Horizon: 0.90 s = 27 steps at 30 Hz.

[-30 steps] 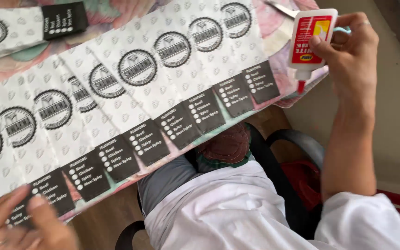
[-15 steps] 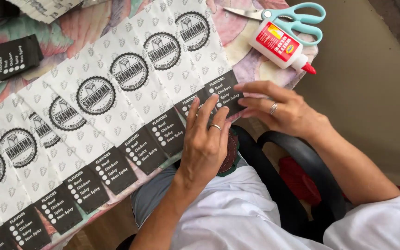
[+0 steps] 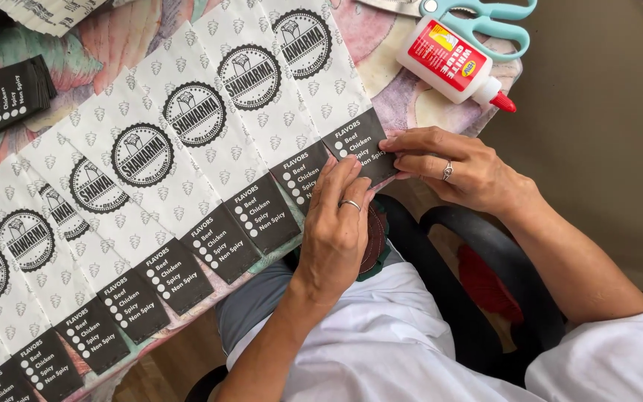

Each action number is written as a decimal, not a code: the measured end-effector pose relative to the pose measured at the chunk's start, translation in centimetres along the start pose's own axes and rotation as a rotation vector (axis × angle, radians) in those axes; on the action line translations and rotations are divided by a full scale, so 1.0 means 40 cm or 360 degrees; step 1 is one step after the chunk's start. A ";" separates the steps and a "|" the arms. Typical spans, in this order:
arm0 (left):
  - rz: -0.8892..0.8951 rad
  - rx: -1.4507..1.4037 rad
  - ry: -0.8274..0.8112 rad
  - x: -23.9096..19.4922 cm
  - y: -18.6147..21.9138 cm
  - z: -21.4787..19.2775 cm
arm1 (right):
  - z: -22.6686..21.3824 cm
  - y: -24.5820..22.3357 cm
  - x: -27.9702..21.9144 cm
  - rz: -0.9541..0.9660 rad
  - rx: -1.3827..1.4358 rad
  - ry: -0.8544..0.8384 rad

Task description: The person folds printed paper sheets into small rectangular packages and secures the edges with glue. They repeatedly pick up a sheet, fold it, apply glue to the flap, and press it closed, then place the finished package on the table.

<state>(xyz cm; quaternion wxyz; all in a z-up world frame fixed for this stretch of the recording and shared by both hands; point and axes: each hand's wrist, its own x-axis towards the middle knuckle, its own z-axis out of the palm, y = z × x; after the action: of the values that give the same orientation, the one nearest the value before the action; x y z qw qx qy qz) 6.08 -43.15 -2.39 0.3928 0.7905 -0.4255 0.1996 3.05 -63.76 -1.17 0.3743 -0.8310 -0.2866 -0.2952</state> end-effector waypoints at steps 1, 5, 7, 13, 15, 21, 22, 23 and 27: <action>0.0006 -0.0014 0.0011 0.000 -0.002 0.002 | -0.001 0.001 0.002 -0.0017 0.0013 0.0002; 0.0050 0.0039 -0.0006 0.005 -0.004 -0.002 | 0.002 0.001 0.010 -0.0053 0.0026 0.0012; 0.0065 0.0076 -0.0017 0.007 -0.002 0.000 | 0.008 -0.007 0.008 -0.0009 0.0026 0.0030; -0.0051 0.0095 -0.0053 0.010 0.002 0.013 | 0.033 -0.006 -0.014 0.0288 0.0048 0.0100; -0.0121 0.0058 -0.0057 0.012 0.003 0.017 | 0.036 -0.007 -0.018 0.0357 0.0032 0.0111; -0.0359 -0.0001 -0.0083 0.003 -0.009 0.034 | 0.031 -0.021 0.000 0.0535 0.0099 0.0130; -0.0428 -0.0077 -0.0114 0.012 -0.010 0.024 | 0.033 -0.021 0.003 0.0570 0.0128 0.0152; -0.0493 -0.0153 -0.0143 0.023 -0.011 0.016 | 0.034 -0.020 0.006 0.0601 0.0153 0.0175; -0.0566 -0.0297 -0.0157 0.025 -0.032 0.015 | 0.060 -0.026 0.004 0.0722 0.0220 0.0284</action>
<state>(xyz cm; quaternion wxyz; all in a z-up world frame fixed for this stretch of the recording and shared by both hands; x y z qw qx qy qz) 7.68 -43.71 -2.68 0.4721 0.8221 -0.3146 0.0480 3.08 -61.25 -1.90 0.5107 -0.8172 -0.0780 -0.2555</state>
